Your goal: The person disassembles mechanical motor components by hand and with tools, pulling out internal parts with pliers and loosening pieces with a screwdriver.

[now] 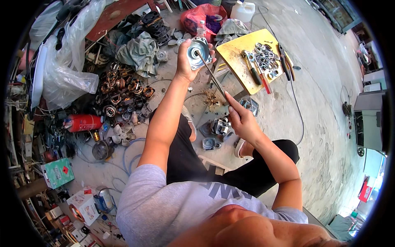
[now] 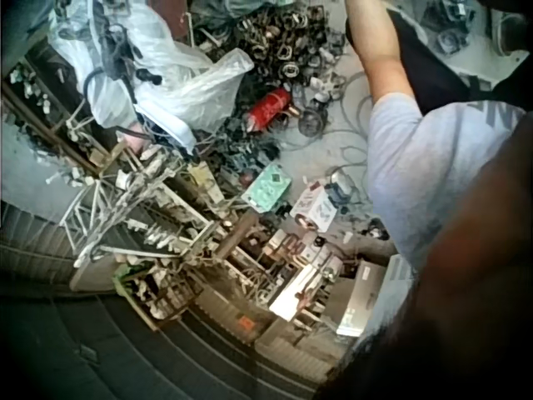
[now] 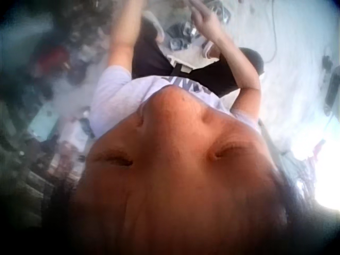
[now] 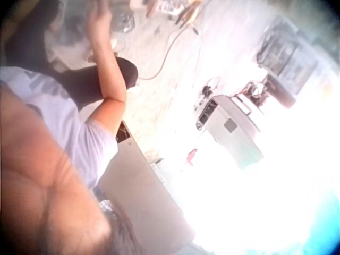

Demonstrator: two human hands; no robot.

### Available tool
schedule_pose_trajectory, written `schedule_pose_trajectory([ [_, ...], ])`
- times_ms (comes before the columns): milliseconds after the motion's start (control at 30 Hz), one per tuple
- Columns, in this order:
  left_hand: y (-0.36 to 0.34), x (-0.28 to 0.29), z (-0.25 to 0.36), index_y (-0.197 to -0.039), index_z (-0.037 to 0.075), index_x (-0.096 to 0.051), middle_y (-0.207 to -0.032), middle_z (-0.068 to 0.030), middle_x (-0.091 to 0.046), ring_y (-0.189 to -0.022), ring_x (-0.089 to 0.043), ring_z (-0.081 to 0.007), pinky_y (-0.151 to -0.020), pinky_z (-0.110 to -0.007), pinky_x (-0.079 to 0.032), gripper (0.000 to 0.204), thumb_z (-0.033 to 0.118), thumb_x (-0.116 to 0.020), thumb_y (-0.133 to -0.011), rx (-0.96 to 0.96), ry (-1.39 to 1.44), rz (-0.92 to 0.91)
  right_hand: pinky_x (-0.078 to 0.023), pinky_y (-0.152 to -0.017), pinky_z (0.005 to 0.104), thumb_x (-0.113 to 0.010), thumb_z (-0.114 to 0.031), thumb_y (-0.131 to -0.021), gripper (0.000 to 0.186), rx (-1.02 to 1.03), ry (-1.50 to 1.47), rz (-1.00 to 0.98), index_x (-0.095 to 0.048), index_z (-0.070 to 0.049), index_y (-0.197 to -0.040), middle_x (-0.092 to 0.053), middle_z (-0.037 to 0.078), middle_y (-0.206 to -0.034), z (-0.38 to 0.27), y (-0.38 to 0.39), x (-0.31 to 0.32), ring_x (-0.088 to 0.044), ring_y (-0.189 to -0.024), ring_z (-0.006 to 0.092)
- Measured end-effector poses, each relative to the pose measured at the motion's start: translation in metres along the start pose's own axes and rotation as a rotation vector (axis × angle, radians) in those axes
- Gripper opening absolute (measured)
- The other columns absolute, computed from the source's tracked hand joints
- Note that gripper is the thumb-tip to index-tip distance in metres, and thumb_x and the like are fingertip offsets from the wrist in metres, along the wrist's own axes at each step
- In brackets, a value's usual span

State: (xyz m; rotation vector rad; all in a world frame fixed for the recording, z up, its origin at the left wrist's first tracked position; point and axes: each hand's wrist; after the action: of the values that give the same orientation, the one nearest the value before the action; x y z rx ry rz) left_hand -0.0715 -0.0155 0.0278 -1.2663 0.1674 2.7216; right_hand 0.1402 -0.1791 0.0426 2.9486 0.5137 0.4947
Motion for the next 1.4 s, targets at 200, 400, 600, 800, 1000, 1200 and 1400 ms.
schedule_pose_trajectory([
  [200,-0.007,0.023,-0.034,-0.11,0.015,-0.055,-0.093,-0.008,-0.065,-0.079,-0.066,-0.0226,-0.07,-0.044,-0.057,0.041,0.052,-0.052,-0.09,0.086,-0.11,0.292,-0.052,-0.067,0.0423,-0.054,-0.008,-0.095,0.051,0.143,0.561,0.011,-0.045,-0.014,-0.145,-0.066,0.026,-0.087,0.028,-0.018,0.009,-0.064,-0.074,0.0427],
  [400,-0.009,0.034,-0.02,-0.107,0.017,-0.057,-0.1,-0.0118,-0.066,-0.09,-0.065,-0.0306,-0.084,-0.054,-0.054,0.042,0.054,-0.053,-0.089,0.201,0.182,0.098,-0.05,-0.064,0.0378,-0.052,-0.013,-0.099,0.049,0.119,0.341,0.015,-0.045,-0.019,-0.146,-0.058,0.02,-0.069,0.008,-0.015,0.01,-0.058,-0.061,0.0317],
  [600,-0.01,0.031,-0.014,-0.11,0.01,-0.061,-0.11,-0.0185,-0.065,-0.103,-0.062,-0.0375,-0.095,-0.06,-0.048,0.049,0.053,-0.053,-0.089,0.24,0.282,0.116,-0.049,-0.063,0.0312,-0.05,-0.013,-0.1,0.046,0.042,0.258,-0.018,-0.048,-0.022,-0.146,-0.058,0.007,-0.067,-0.025,0.003,0.042,-0.054,-0.059,0.0146],
  [800,-0.012,0.006,-0.025,-0.113,0.001,-0.058,-0.108,-0.0203,-0.065,-0.099,-0.066,-0.0344,-0.089,-0.058,-0.054,0.062,0.058,-0.051,-0.09,0.372,0.281,0.001,-0.05,-0.07,0.0391,-0.054,-0.008,-0.094,0.041,0.046,0.628,0.211,-0.058,-0.011,-0.135,-0.064,0.02,-0.084,-0.048,0.017,0.095,-0.062,-0.072,0.0333],
  [1000,-0.017,-0.041,-0.069,-0.132,-0.002,-0.051,-0.129,-0.0289,-0.056,-0.107,-0.064,-0.0378,-0.092,-0.056,-0.053,0.072,0.059,-0.045,-0.094,0.533,0.261,-0.334,-0.049,-0.078,0.0477,-0.054,-0.017,-0.096,0.034,-0.058,0.845,0.314,-0.062,-0.01,-0.128,-0.067,0.023,-0.092,-0.044,0.023,0.125,-0.063,-0.088,0.0396],
  [1200,-0.037,-0.057,-0.119,-0.132,-0.007,-0.048,-0.128,-0.027,-0.056,-0.113,-0.059,-0.042,-0.096,-0.059,-0.05,0.078,0.061,-0.044,-0.094,0.637,0.427,-0.394,-0.049,-0.086,0.0429,-0.054,-0.016,-0.097,0.034,-0.229,0.873,0.262,-0.061,-0.009,-0.13,-0.068,0.021,-0.105,-0.061,0.038,0.127,-0.063,-0.099,0.0382],
  [1400,-0.045,-0.057,-0.133,-0.13,-0.007,-0.05,-0.122,-0.0277,-0.059,-0.109,-0.061,-0.0427,-0.095,-0.062,-0.049,0.077,0.061,-0.044,-0.094,0.689,0.388,-0.38,-0.05,-0.085,0.0433,-0.054,-0.016,-0.097,0.034,-0.265,0.848,0.318,-0.061,-0.009,-0.13,-0.067,0.022,-0.105,-0.061,0.051,0.131,-0.063,-0.099,0.0384],
])
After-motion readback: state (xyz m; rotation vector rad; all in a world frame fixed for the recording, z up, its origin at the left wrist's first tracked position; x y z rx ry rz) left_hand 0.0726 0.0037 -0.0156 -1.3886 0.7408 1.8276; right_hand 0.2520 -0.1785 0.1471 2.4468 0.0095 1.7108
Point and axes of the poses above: each hand's wrist, its own y-axis away from the middle knuckle, its own x-axis out of the back of the hand, z = x × y
